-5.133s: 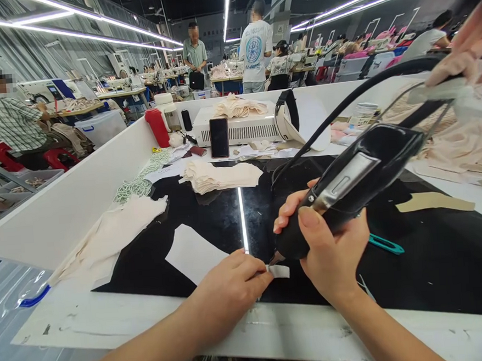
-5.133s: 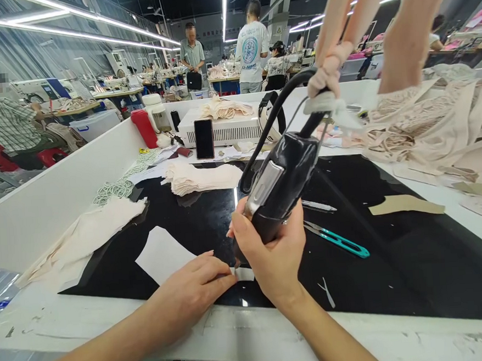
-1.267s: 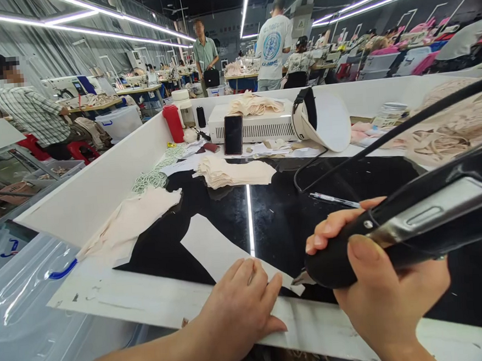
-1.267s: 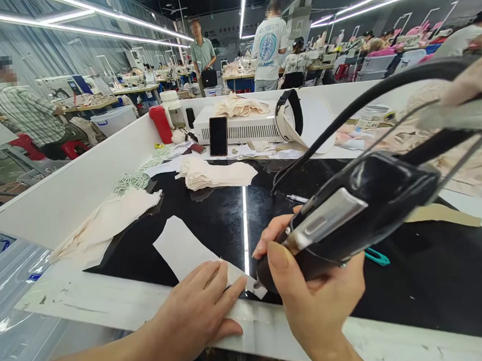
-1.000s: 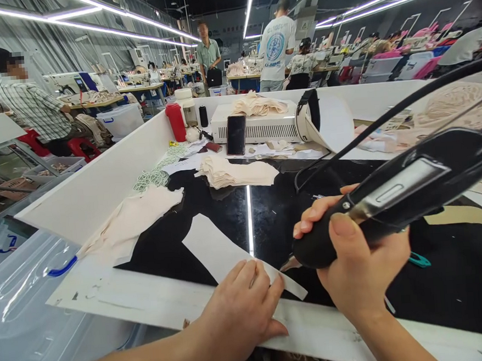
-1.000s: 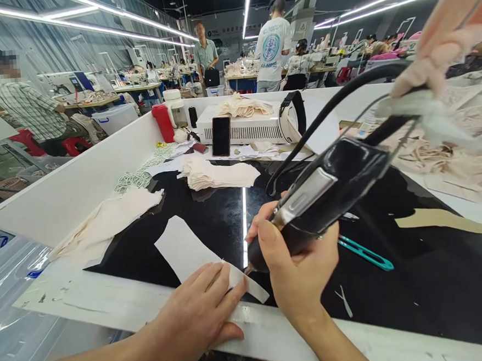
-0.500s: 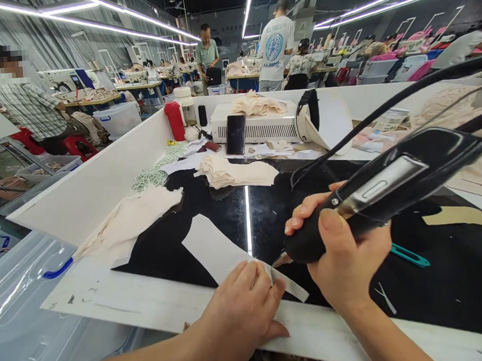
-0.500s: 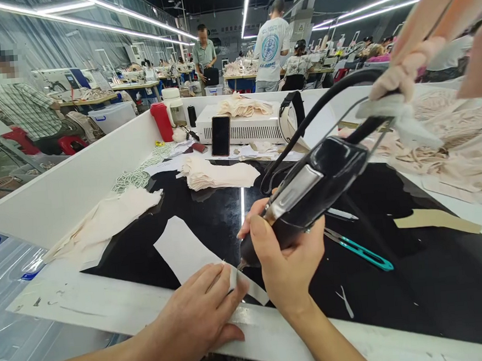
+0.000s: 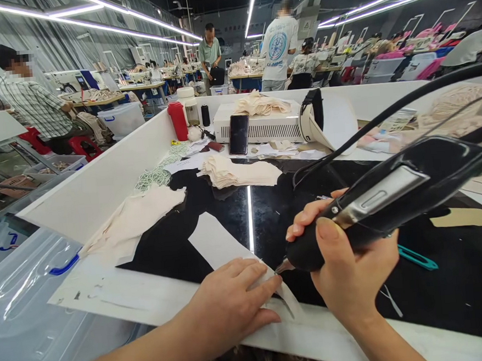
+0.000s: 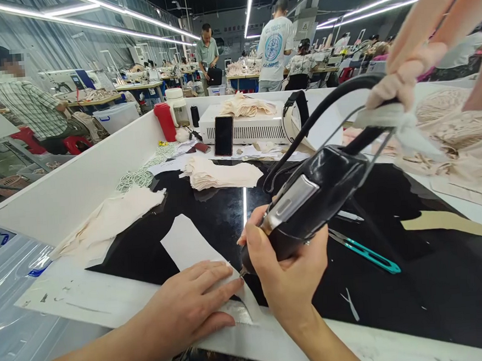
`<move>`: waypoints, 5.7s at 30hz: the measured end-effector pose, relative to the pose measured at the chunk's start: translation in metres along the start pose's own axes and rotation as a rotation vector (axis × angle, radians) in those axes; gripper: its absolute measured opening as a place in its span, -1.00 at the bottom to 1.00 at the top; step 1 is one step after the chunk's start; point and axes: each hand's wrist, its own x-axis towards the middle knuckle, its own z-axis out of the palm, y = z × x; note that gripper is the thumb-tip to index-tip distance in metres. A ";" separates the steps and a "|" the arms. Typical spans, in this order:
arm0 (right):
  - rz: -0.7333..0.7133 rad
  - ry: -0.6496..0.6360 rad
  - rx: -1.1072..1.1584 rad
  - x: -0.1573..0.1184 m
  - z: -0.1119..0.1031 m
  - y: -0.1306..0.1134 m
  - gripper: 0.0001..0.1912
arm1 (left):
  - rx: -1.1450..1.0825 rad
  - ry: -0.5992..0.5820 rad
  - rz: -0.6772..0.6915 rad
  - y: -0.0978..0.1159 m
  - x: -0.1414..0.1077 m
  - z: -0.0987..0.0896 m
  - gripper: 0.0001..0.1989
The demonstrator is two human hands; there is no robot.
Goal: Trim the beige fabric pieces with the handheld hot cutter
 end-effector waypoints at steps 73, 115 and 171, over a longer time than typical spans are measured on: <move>0.101 0.044 0.156 0.003 -0.007 -0.024 -0.51 | 0.224 -0.251 -0.160 -0.014 0.011 -0.014 -0.56; 0.103 -0.021 0.137 -0.006 -0.008 -0.010 -0.48 | 0.005 0.024 0.188 -0.015 0.008 0.004 -0.80; 0.069 0.025 0.108 0.002 -0.003 -0.009 -0.54 | 0.006 0.018 0.076 -0.017 -0.002 0.010 -0.77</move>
